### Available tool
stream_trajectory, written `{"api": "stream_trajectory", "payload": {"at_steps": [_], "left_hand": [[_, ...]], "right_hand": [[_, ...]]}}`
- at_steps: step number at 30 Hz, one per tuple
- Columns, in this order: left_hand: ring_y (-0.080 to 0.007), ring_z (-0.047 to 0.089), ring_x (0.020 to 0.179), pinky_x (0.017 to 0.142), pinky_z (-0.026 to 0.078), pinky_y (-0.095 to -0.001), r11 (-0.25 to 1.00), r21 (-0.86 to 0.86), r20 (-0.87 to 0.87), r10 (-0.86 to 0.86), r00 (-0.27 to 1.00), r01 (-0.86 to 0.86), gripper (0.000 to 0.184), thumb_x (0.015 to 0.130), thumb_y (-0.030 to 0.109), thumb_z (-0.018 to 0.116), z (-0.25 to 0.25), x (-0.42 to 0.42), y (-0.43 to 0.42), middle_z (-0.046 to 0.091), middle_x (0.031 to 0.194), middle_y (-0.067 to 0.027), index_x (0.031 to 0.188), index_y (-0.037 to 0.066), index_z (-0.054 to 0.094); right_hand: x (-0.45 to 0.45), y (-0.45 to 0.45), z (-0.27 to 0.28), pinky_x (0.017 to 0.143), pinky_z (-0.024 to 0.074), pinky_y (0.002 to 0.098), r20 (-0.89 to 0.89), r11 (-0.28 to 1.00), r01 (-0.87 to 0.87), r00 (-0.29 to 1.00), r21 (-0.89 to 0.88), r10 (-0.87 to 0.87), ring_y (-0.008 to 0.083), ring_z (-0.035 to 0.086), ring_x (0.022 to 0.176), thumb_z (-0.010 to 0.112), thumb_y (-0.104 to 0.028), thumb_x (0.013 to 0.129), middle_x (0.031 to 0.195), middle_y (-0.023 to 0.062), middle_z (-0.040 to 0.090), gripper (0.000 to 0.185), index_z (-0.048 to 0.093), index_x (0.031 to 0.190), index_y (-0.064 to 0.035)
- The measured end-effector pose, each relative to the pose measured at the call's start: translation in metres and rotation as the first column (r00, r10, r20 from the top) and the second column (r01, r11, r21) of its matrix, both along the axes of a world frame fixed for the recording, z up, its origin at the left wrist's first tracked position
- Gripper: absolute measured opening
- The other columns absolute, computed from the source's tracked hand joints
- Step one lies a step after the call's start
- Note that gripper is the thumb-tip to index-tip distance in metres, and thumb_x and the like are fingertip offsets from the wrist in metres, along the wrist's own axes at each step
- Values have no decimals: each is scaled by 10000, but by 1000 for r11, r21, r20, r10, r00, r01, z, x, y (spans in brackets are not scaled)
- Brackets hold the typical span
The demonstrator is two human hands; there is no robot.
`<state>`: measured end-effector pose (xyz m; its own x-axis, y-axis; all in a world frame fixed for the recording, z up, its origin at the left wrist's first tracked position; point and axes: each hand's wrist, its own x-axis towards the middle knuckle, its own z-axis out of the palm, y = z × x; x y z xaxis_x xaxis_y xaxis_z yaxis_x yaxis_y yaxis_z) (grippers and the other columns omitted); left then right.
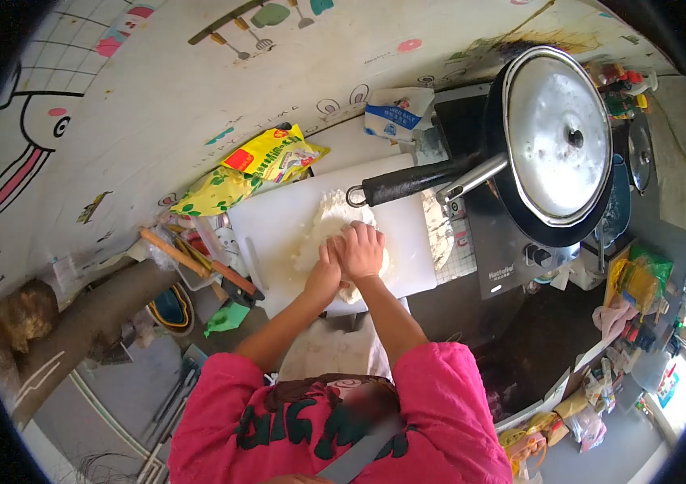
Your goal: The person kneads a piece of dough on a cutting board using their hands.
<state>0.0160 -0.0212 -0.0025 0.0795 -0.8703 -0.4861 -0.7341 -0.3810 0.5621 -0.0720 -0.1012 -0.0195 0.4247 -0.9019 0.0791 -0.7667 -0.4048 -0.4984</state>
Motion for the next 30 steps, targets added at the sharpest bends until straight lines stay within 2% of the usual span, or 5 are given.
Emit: {"api": "stream_trajectory", "payload": {"at_steps": [11, 18, 20, 24, 30], "left_hand": [[-430, 521, 1024, 823, 487, -430, 990, -103, -147, 82, 986, -98, 980, 641, 86, 787, 20, 14, 10, 406, 1178, -258, 1401, -48, 183], [-390, 508, 997, 847, 445, -430, 863, -449, -175, 167, 970, -229, 569, 743, 65, 662, -1, 15, 33, 478, 1096, -207, 1269, 25, 450], [-372, 512, 974, 838, 444, -416, 755, -627, -132, 140, 981, -192, 459, 735, 57, 676, 8, 16, 28, 505, 1050, -186, 1172, 33, 538], [-341, 499, 1018, 866, 431, -424, 871, -481, -162, 21, 987, -98, 377, 696, 91, 742, 25, 15, 38, 501, 1115, -159, 1037, 56, 586], [-376, 439, 1138, 961, 398, -443, 808, -575, 2, -161, 987, 133, 411, 715, 112, 708, 29, 12, 62, 439, 1321, -175, 1090, 45, 553]], "right_hand": [[5, -4, -3, 824, 393, 400, -53, 999, -15, 998, 45, 17, 234, 537, 962, 576, -251, 838, 996, 22, 596, 153, 618, 941, -144], [-20, 22, 40, 894, 371, 413, 86, 963, -263, 962, 60, 258, 301, 525, 1019, 513, -201, 842, 1059, 82, 610, 293, 588, 1097, -78], [-26, 39, 47, 897, 375, 438, 240, 978, -201, 954, 63, 181, 331, 527, 1011, 507, -182, 855, 1059, 126, 602, 298, 556, 1114, -44], [-35, 57, 49, 855, 416, 425, 393, 878, 62, 877, 475, -275, 344, 539, 981, 545, -122, 841, 1023, 158, 592, 242, 549, 1058, -15], [-38, 71, 39, 773, 429, 416, 118, 997, -74, 990, -1, 73, 306, 543, 872, 583, -151, 821, 945, 99, 580, 149, 596, 950, -77]]}}
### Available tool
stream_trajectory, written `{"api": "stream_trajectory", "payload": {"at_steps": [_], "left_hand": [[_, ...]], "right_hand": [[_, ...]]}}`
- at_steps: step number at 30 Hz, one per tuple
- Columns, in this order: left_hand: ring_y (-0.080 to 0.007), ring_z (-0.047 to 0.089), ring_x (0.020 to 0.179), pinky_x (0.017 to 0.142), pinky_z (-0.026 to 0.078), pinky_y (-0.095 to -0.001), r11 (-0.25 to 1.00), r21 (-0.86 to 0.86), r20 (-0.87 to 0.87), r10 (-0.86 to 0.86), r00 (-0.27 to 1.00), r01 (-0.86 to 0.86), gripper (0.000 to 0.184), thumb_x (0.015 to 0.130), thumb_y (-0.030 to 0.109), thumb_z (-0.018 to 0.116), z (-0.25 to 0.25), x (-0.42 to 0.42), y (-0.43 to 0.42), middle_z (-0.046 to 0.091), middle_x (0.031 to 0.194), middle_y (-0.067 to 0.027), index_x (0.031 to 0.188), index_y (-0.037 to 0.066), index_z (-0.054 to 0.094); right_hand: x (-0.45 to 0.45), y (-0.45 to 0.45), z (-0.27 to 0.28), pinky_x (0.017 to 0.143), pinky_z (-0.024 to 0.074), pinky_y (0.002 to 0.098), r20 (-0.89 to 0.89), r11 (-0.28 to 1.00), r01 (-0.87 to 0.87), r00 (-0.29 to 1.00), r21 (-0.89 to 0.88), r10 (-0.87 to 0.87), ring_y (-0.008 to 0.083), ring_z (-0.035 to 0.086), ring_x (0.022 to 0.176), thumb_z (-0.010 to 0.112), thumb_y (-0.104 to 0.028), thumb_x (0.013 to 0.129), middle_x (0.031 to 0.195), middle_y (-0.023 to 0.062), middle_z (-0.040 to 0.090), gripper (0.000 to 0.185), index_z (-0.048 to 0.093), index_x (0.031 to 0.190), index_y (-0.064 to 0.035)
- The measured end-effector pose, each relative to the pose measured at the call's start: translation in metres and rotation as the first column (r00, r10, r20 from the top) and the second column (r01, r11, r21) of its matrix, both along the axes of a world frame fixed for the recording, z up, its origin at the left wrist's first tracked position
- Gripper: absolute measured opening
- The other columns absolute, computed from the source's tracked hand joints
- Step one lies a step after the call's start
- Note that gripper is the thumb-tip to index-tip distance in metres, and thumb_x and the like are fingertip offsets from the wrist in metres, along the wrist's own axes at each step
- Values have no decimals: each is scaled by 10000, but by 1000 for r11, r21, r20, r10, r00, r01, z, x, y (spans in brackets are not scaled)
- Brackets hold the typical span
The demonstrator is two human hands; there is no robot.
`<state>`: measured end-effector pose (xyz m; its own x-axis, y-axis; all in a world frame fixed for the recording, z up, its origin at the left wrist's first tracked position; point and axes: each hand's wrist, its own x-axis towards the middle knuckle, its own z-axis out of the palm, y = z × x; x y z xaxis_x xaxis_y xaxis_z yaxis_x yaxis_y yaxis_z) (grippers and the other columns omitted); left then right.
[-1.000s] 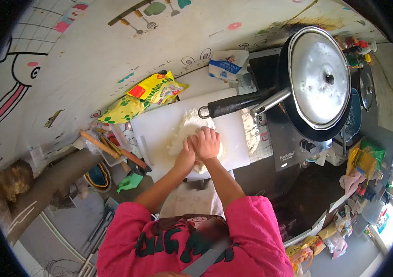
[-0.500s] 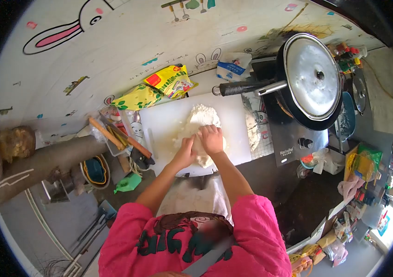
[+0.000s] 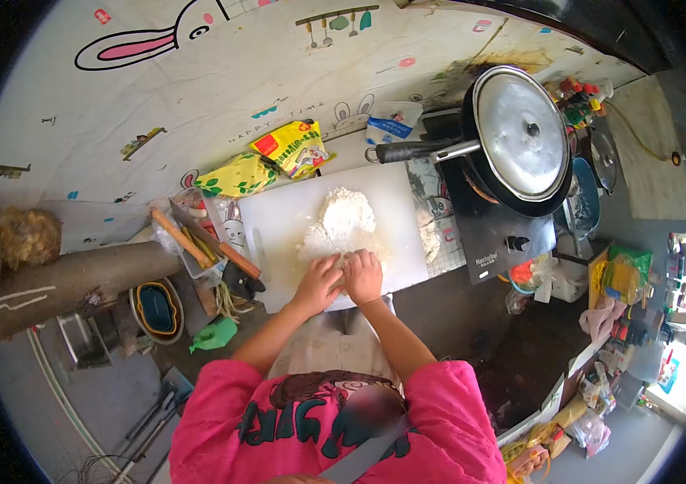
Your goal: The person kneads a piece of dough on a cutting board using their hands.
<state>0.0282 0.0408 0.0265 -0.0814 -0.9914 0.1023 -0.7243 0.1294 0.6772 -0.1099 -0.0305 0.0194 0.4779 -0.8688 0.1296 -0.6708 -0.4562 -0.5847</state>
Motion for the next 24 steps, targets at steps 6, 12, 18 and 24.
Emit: {"api": "stream_trajectory", "payload": {"at_steps": [6, 12, 18, 24], "left_hand": [[-365, 331, 1306, 1067, 295, -435, 994, 96, 483, -1, 875, -52, 647, 843, 290, 543, -29, -23, 20, 311, 1432, -268, 1338, -89, 373], [-376, 347, 1292, 1037, 308, -455, 976, 143, 450, 84, 889, -164, 774, 802, 387, 585, -25, -26, -14, 309, 1429, -272, 1358, -89, 333], [-377, 387, 1251, 1029, 305, -469, 975, 149, 437, 83, 896, -162, 921, 749, 558, 582, -38, -14, -32, 326, 1419, -263, 1357, -87, 337], [-377, 381, 1260, 1018, 323, -469, 964, 188, 470, 81, 879, -189, 924, 739, 565, 614, -34, -11, -37, 326, 1424, -248, 1366, -58, 345]], "right_hand": [[14, -10, -19, 813, 386, 402, -96, 993, -45, 995, -105, 35, 242, 537, 911, 589, -194, 761, 990, 39, 583, 218, 612, 970, -138], [27, -40, -29, 841, 379, 393, -135, 994, -70, 989, -82, 58, 218, 538, 943, 567, -197, 758, 1028, 19, 576, 289, 592, 1040, -144], [37, -61, -36, 823, 388, 367, -141, 995, -74, 988, -61, 65, 195, 546, 918, 547, -176, 775, 993, -1, 578, 252, 604, 1020, -160], [46, -64, -41, 795, 383, 384, -194, 999, 46, 980, -8, -46, 218, 558, 892, 556, -251, 837, 891, 20, 602, 127, 631, 888, -162]]}}
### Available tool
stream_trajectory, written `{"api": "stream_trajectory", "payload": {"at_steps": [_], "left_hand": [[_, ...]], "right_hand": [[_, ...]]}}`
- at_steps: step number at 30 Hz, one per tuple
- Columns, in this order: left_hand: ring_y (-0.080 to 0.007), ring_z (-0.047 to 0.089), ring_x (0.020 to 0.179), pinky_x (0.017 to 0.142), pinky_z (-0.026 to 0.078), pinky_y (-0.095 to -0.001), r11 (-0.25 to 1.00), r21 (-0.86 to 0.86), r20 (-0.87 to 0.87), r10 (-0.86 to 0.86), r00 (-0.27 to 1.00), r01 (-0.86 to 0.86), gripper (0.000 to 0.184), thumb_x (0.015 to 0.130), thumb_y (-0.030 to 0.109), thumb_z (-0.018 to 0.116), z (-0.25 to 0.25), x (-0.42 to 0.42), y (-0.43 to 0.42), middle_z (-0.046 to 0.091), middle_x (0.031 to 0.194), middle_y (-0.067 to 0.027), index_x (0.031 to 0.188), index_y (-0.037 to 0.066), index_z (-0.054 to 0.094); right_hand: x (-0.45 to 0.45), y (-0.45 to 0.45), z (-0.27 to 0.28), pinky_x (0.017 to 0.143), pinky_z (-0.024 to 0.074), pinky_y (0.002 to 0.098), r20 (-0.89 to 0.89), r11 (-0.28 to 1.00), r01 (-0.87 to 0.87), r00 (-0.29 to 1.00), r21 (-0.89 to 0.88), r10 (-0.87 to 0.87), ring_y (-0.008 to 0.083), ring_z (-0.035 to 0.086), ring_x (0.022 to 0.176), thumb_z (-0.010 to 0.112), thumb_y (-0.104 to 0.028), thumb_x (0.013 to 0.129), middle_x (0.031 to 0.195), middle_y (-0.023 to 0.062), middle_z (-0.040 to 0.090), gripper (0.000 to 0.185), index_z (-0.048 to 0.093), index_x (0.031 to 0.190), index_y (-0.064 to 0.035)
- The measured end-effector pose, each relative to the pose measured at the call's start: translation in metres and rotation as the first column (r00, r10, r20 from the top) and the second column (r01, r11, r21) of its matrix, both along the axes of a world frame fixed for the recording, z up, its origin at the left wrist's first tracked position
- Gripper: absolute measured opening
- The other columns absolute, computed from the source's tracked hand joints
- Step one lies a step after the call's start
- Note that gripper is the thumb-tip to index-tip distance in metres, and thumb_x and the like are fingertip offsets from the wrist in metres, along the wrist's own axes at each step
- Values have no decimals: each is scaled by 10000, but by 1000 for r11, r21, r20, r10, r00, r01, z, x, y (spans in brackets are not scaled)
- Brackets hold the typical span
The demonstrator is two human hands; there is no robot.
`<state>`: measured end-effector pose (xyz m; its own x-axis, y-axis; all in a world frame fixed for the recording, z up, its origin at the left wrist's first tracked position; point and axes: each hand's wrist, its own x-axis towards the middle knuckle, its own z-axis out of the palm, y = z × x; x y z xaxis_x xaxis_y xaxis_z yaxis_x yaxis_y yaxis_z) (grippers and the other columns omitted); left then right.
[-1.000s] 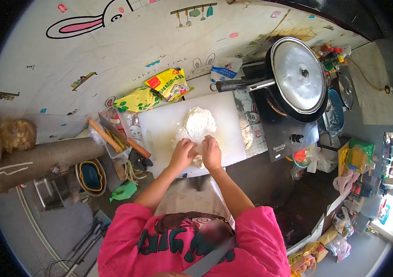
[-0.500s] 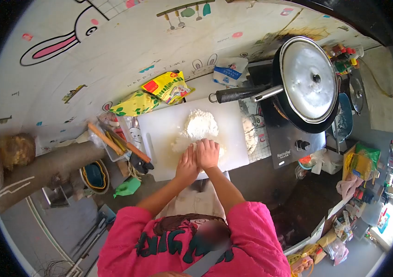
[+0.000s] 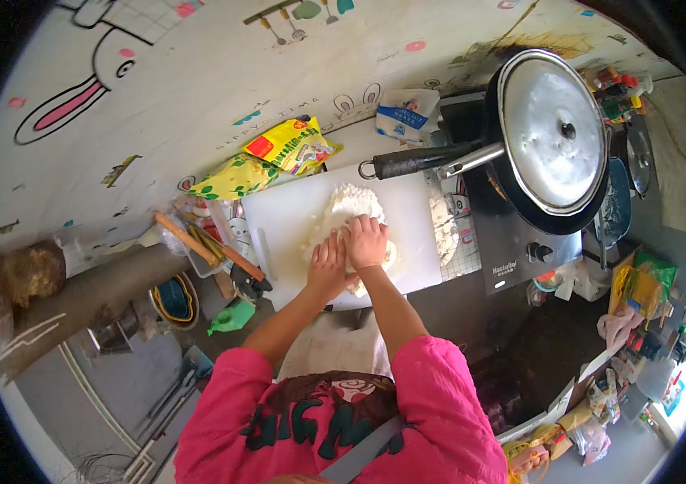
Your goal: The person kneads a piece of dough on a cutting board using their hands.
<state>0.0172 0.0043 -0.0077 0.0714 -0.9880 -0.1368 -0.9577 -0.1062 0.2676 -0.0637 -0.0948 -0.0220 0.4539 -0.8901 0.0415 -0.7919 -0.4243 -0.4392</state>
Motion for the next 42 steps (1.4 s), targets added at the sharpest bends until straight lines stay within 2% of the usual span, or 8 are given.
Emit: {"api": "stream_trajectory", "payload": {"at_steps": [6, 9, 16, 23, 24, 27, 30, 42], "left_hand": [[-411, 413, 1209, 960, 392, -469, 1000, 3, -380, 17, 925, -17, 800, 814, 351, 666, -8, 22, 6, 362, 1378, -253, 1405, -15, 270], [-429, 459, 1114, 929, 409, -470, 935, 159, -576, 349, 739, -317, 717, 836, 289, 654, -2, 20, -8, 430, 1269, -263, 1377, -24, 304], [-408, 557, 947, 852, 461, -430, 908, 193, -403, 418, 814, -371, 683, 748, 362, 740, -6, 10, -9, 548, 1067, -248, 1209, -66, 475], [-210, 602, 747, 660, 515, -342, 690, 500, -748, 648, 139, -523, 468, 838, 290, 691, -20, -3, 31, 596, 951, -136, 1107, -32, 482], [-322, 602, 801, 730, 499, -418, 656, 520, -784, 621, -1, -546, 523, 815, 207, 684, -21, -9, 36, 563, 972, -224, 1170, -81, 431], [-379, 561, 902, 833, 462, -446, 869, 246, -710, 464, 530, -430, 520, 776, 132, 674, -54, 7, 57, 530, 1050, -236, 1193, -63, 431], [-403, 498, 1052, 933, 402, -453, 843, -82, -534, 413, 737, -531, 458, 750, 82, 659, 1, 14, 49, 505, 1175, -239, 1161, -41, 498], [-372, 519, 916, 797, 425, -440, 898, -85, -489, 341, 803, -433, 335, 699, -13, 634, 2, 15, 10, 527, 1018, -170, 1018, 22, 540]], "right_hand": [[-49, -14, 47, 737, 451, 446, 436, 972, 31, 890, 232, -132, 386, 569, 832, 482, -109, 923, 890, 190, 605, 164, 611, 892, -12], [-81, -11, 24, 788, 456, 464, 142, 860, 272, 921, 432, -362, 410, 571, 876, 494, -165, 912, 927, 224, 604, 202, 600, 937, 5], [-65, 24, -1, 744, 489, 402, 88, 601, 442, 754, 666, -651, 358, 631, 831, 617, -336, 870, 893, 249, 637, 397, 579, 1004, 36], [-41, 40, 70, 635, 487, 394, 270, 819, 205, 877, 536, -396, 357, 630, 677, 582, -252, 893, 729, 217, 637, 299, 583, 835, 41], [-37, 43, 68, 627, 488, 397, 274, 841, 160, 900, 517, -340, 367, 625, 664, 587, -250, 888, 724, 216, 638, 295, 582, 829, 39], [-28, 56, 62, 654, 466, 400, 236, 917, 86, 953, 389, -189, 327, 590, 723, 663, -218, 801, 761, 144, 615, 210, 606, 782, -16], [-16, 53, 69, 696, 414, 429, 80, 999, -43, 996, -31, 45, 301, 530, 820, 704, -230, 722, 800, 113, 532, 189, 601, 715, -73], [7, 35, 6, 794, 396, 387, 38, 998, -33, 999, -55, 35, 244, 540, 928, 639, -337, 798, 969, 50, 575, 293, 592, 991, -121]]}}
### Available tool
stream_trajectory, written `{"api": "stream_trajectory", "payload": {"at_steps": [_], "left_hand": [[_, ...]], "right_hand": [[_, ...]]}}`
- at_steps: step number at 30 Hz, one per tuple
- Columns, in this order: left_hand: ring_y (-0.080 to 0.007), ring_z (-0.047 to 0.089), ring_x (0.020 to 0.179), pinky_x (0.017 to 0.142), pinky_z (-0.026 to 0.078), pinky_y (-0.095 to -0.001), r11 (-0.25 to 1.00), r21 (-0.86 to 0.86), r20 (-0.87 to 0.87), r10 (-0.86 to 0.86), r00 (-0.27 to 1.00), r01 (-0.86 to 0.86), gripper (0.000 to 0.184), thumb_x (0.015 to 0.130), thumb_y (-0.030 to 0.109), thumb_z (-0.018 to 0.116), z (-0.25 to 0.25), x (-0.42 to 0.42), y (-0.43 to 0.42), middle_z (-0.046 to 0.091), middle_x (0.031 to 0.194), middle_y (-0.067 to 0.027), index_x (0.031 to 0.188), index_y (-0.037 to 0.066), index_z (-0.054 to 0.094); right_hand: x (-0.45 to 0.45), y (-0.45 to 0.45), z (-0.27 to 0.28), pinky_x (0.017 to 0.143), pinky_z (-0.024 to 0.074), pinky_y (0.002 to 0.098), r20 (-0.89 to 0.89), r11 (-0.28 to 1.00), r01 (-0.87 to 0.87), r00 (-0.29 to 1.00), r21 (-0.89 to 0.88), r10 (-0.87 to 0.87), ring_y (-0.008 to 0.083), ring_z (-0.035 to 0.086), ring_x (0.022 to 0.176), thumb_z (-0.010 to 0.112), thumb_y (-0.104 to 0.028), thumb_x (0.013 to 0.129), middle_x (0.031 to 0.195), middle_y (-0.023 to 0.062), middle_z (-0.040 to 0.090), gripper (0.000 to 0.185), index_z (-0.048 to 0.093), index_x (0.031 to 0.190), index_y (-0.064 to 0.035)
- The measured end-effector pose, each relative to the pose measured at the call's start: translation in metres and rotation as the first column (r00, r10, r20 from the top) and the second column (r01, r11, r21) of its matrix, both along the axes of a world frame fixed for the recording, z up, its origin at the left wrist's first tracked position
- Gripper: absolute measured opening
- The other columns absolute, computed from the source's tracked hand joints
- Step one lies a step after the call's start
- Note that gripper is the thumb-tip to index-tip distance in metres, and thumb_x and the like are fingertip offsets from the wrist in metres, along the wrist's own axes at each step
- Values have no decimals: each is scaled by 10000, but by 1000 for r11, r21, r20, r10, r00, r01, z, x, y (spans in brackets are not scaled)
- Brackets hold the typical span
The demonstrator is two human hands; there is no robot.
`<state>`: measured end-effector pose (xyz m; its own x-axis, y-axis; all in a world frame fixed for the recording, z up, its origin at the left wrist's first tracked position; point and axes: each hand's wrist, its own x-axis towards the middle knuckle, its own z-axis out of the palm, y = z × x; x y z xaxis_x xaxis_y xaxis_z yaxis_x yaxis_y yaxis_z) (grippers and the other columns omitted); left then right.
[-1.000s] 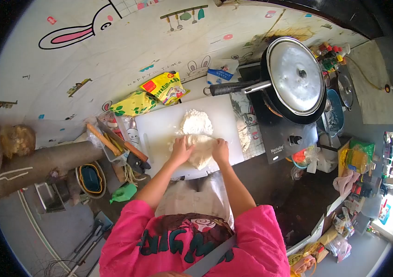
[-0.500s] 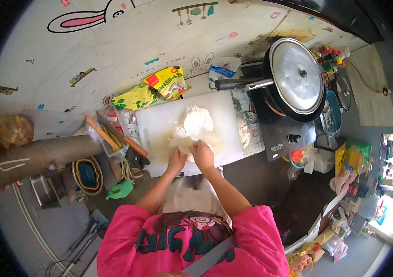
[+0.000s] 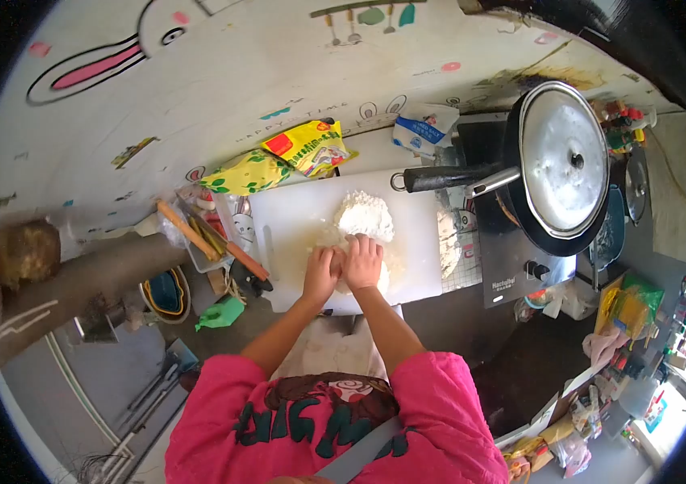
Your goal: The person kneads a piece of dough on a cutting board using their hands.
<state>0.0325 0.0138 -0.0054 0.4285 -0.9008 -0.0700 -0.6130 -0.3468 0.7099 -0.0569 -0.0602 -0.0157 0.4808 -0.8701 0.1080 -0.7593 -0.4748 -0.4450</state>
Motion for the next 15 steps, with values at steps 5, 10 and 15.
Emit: {"api": "stream_trajectory", "payload": {"at_steps": [5, 10, 15], "left_hand": [[-365, 502, 837, 721, 424, -450, 1000, -19, 15, 14, 1000, -13, 328, 676, -26, 637, -10, 4, -19, 494, 892, -167, 979, 43, 531], [-382, 510, 866, 754, 429, -432, 992, 122, -18, -4, 1000, 6, 335, 725, 8, 659, -11, 10, -26, 499, 967, -188, 1023, 19, 507], [-357, 506, 888, 771, 421, -438, 999, 35, 38, 29, 999, -31, 371, 717, 13, 651, -17, 5, -23, 500, 947, -173, 1068, 43, 535]], "right_hand": [[6, -20, -3, 794, 398, 388, 30, 999, -42, 999, 30, 41, 237, 542, 902, 624, -263, 807, 942, 17, 580, 169, 623, 929, -145], [13, -32, -9, 764, 413, 388, -7, 997, -13, 1000, 79, 14, 248, 541, 849, 621, -250, 809, 883, 24, 579, 113, 639, 841, -143], [16, -32, -10, 754, 423, 390, 54, 999, 23, 998, 25, -25, 253, 551, 840, 619, -263, 818, 855, 25, 583, 125, 641, 793, -142]]}}
